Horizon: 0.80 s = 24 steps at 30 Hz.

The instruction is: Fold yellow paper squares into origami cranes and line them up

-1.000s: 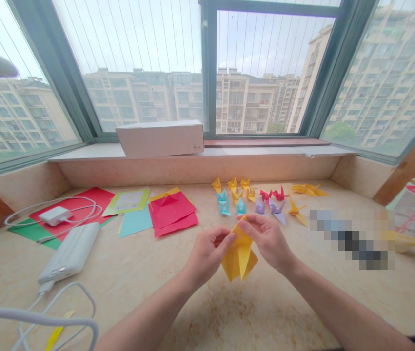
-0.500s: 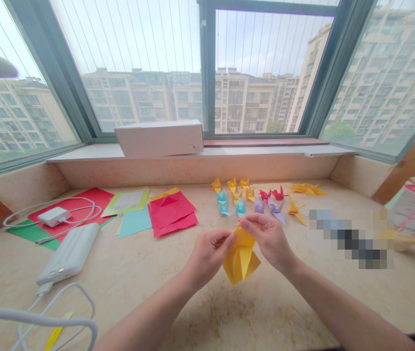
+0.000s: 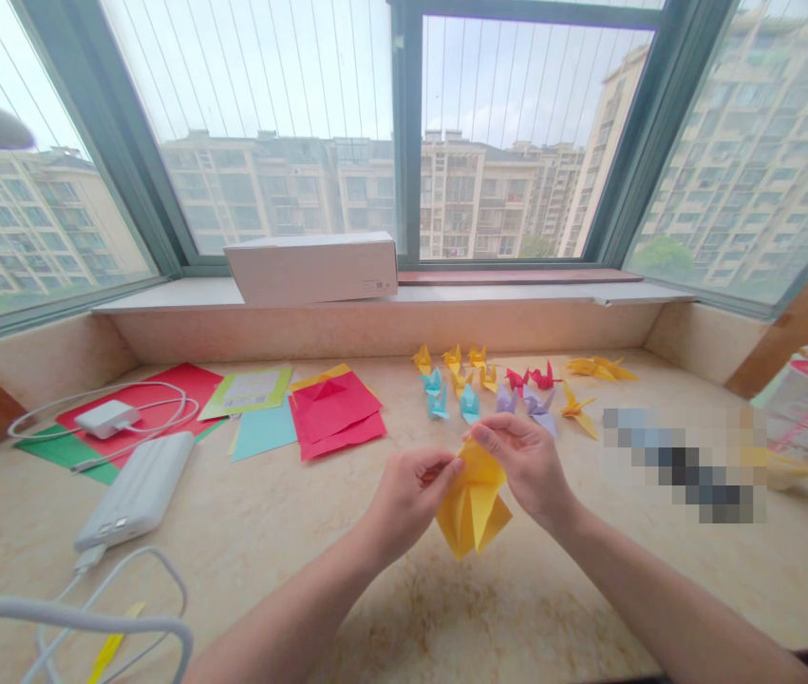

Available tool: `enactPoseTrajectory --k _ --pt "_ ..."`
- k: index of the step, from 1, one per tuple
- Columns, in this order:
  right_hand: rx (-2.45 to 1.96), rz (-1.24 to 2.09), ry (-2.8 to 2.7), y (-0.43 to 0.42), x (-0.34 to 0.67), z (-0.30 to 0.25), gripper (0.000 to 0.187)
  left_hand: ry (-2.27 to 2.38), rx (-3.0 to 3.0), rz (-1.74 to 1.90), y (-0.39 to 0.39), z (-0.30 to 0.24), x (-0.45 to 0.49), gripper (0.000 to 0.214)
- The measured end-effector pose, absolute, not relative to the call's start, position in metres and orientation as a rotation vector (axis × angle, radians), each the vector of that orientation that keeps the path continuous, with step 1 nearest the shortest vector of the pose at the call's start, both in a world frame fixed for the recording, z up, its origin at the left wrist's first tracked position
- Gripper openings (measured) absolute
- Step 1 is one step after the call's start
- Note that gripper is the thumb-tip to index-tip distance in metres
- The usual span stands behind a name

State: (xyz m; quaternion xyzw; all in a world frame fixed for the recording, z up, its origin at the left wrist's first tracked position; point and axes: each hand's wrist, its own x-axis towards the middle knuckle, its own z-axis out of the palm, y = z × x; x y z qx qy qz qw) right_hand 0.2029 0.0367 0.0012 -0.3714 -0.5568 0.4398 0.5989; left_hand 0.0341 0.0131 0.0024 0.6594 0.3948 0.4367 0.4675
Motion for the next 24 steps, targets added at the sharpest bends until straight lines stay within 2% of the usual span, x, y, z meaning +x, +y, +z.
enactPoseTrajectory --k 8,12,16,24 --pt "-0.932 0.998 -1.288 0.036 0.205 0.002 0.031 0.988 1.649 1.062 0.012 0.0 0.036 0.036" --pt "-0.953 0.926 -1.4 0.041 0.204 0.0 0.039 1.072 1.538 1.228 0.015 0.001 0.036 0.034" --pt "-0.946 1.046 -1.518 0.036 0.196 -0.003 0.05 1.118 1.522 1.331 0.018 0.001 0.033 0.034" --pt "-0.935 1.148 -1.533 0.028 0.191 -0.006 0.046 1.169 1.669 1.211 0.019 -0.005 0.033 0.031"
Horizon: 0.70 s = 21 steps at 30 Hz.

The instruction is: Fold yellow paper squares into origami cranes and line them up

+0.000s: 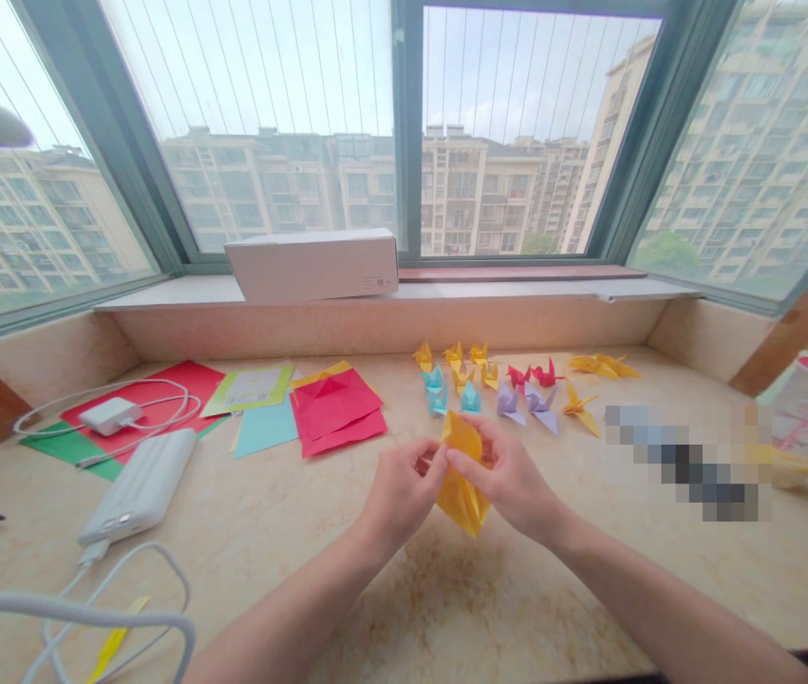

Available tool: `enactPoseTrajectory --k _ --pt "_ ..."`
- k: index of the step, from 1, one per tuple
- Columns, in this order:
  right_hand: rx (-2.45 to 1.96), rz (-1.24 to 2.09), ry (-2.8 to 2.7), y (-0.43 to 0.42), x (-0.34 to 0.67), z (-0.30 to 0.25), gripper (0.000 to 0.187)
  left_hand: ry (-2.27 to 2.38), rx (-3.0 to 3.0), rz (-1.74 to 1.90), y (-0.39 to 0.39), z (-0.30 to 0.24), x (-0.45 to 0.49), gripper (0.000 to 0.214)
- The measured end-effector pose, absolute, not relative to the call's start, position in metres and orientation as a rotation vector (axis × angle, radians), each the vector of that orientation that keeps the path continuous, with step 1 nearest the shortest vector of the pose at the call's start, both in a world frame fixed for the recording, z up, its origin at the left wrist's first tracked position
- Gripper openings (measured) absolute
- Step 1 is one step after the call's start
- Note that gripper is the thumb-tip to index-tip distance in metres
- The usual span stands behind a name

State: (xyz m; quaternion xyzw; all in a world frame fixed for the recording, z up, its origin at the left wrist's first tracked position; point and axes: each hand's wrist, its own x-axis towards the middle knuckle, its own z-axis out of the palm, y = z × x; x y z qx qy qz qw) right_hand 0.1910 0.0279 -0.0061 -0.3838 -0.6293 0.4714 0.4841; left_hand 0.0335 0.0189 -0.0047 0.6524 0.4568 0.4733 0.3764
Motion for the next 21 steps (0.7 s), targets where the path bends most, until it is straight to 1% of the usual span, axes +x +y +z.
enactPoseTrajectory --k 4,8,15,21 --pt "-0.989 1.148 -1.608 0.0279 0.195 -0.0033 0.046 1.164 1.587 1.25 0.0204 -0.0017 0.0324 0.027" --pt "-0.918 1.172 -1.665 0.0254 0.1952 -0.0011 0.043 1.187 1.596 1.314 0.0216 0.0005 0.03 0.025" --pt "-0.901 1.063 -1.758 0.0232 0.1955 -0.0026 0.041 1.174 1.59 1.387 0.0215 -0.0034 0.0294 0.026" --pt "-0.882 1.167 -1.738 0.0236 0.1948 -0.0006 0.044 1.16 1.567 1.418 0.0201 -0.0007 0.03 0.026"
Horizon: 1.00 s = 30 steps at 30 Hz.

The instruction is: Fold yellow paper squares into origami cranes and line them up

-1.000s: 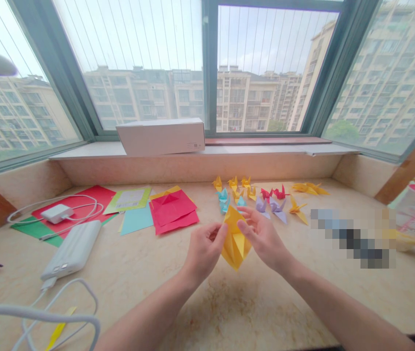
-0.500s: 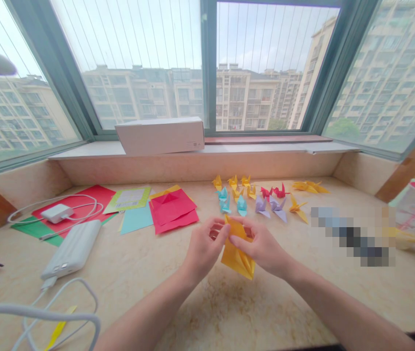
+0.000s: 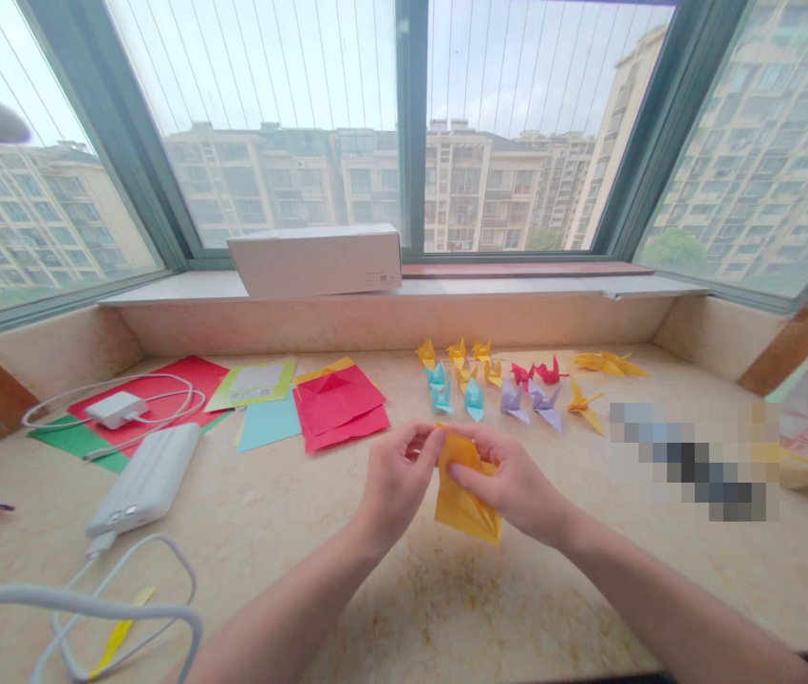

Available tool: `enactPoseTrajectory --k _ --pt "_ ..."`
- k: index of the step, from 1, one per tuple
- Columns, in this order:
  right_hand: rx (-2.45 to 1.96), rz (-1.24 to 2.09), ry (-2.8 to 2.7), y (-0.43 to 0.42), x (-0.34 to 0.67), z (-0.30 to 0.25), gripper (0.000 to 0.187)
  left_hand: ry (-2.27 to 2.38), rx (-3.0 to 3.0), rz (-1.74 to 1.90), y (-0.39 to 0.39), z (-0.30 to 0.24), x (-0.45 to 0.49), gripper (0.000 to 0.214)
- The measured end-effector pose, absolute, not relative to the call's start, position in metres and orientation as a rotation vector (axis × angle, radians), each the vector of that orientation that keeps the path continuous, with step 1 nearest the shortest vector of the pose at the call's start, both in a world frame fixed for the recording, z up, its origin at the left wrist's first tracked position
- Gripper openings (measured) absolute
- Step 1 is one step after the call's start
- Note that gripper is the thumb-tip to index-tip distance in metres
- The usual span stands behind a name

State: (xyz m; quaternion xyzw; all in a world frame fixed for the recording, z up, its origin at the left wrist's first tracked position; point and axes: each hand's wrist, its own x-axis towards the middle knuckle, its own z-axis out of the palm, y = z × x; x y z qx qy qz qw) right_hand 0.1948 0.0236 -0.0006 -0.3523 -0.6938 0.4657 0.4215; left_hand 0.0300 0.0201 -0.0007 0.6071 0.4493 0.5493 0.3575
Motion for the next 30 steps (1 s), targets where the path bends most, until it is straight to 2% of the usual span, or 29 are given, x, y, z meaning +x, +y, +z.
enactPoseTrajectory --k 23,30 --pt "-0.833 1.296 -1.735 0.024 0.1986 0.0083 0.053 1.098 1.468 1.537 0.0161 0.0081 0.0288 0.023" --pt "-0.913 1.226 -1.646 0.0267 0.1988 0.0055 0.041 1.122 1.365 1.622 0.0198 0.0089 0.0267 0.027"
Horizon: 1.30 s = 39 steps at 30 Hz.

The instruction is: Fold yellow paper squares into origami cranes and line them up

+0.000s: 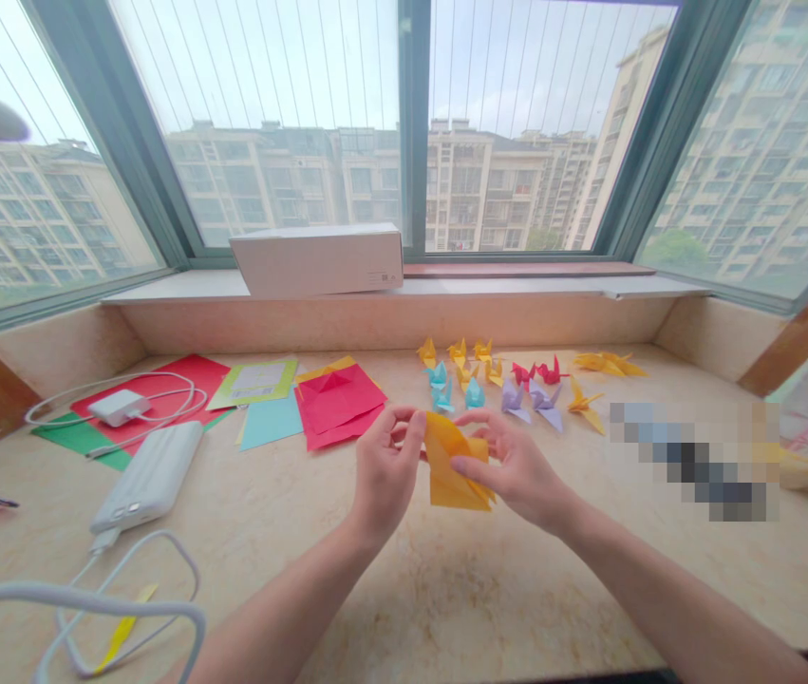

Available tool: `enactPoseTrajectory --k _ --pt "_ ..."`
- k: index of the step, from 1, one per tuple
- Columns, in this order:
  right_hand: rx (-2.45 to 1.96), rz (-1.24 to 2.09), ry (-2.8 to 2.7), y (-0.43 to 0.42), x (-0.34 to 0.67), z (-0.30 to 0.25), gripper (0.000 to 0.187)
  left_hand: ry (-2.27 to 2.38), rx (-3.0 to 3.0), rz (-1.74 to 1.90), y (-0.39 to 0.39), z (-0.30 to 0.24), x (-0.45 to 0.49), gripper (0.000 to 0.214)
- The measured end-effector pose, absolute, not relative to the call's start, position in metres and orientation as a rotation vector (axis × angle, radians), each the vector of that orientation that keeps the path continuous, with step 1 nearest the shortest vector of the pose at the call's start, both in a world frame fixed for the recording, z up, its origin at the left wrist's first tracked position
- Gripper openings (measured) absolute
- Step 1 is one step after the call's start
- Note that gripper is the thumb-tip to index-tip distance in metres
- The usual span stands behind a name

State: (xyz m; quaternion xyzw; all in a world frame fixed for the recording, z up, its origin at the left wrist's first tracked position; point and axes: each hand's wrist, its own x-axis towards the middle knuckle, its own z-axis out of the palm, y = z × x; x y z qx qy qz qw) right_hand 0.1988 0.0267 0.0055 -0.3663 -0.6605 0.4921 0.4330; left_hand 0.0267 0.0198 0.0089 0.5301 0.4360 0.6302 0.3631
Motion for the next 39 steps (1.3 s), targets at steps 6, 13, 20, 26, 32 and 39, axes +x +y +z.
enactPoseTrajectory --k 6,13,20,26,32,39 --pt "-0.79 1.367 -1.533 0.031 0.198 0.005 0.038 0.998 1.434 1.477 0.022 0.003 0.029 0.033" --pt "-0.853 0.931 -1.696 0.036 0.201 0.001 0.028 0.996 1.411 1.249 0.023 -0.004 0.031 0.048" --pt "-0.886 0.66 -1.867 0.029 0.199 -0.003 0.037 1.003 1.212 1.354 0.024 -0.004 0.031 0.051" --pt "-0.83 0.535 -1.912 0.036 0.204 -0.007 0.042 0.85 1.104 1.299 0.023 -0.002 0.033 0.056" --pt "-0.809 0.448 -1.922 0.035 0.206 -0.003 0.046 0.783 1.054 1.297 0.022 0.0 0.034 0.061" --pt "-0.757 0.383 -1.918 0.034 0.207 -0.001 0.041 0.666 1.042 1.282 0.02 0.002 0.034 0.064"
